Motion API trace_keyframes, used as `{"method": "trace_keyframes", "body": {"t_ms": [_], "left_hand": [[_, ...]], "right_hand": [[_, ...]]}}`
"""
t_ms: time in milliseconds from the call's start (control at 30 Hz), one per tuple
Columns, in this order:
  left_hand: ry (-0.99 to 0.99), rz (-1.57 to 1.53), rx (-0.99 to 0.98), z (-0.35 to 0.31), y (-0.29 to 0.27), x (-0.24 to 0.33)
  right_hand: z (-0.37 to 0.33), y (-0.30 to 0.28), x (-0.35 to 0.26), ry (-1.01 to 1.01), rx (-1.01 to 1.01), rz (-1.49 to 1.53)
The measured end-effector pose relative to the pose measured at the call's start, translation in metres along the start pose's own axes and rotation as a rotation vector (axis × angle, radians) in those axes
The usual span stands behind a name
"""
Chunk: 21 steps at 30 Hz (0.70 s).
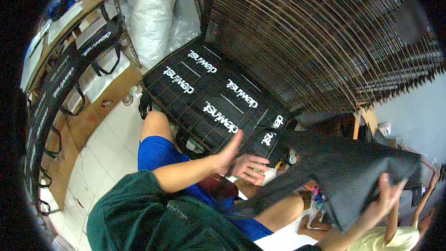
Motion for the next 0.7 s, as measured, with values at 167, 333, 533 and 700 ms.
{"method": "trace_keyframes", "body": {"t_ms": [167,333,533,700], "left_hand": [[0.53,0.115,-0.024,-0.185,0.018,0.097],[0.808,0.389,0.604,-0.329,-0.039,0.218],[1.012,0.337,0.638,-0.4,-0.038,0.382],[1.18,0.703,0.658,-0.459,-0.031,0.408]], "right_hand": [[-0.042,0.194,0.007,0.405,-0.216,0.389],[-0.073,0.441,-0.057,0.754,-0.559,0.881],[-0.053,0.64,-0.094,0.864,-0.63,0.988],[-0.102,0.696,-0.092,0.696,-0.795,1.173]]}}
Point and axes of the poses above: each hand's wrist, its own z-axis towards the middle knuckle, its own y-axis out of the palm, x = y × z, the point moved 7 cm from there along z, towards the middle knuckle, and after that the axes turned 7 degrees about -z, right-handed, at the moved point
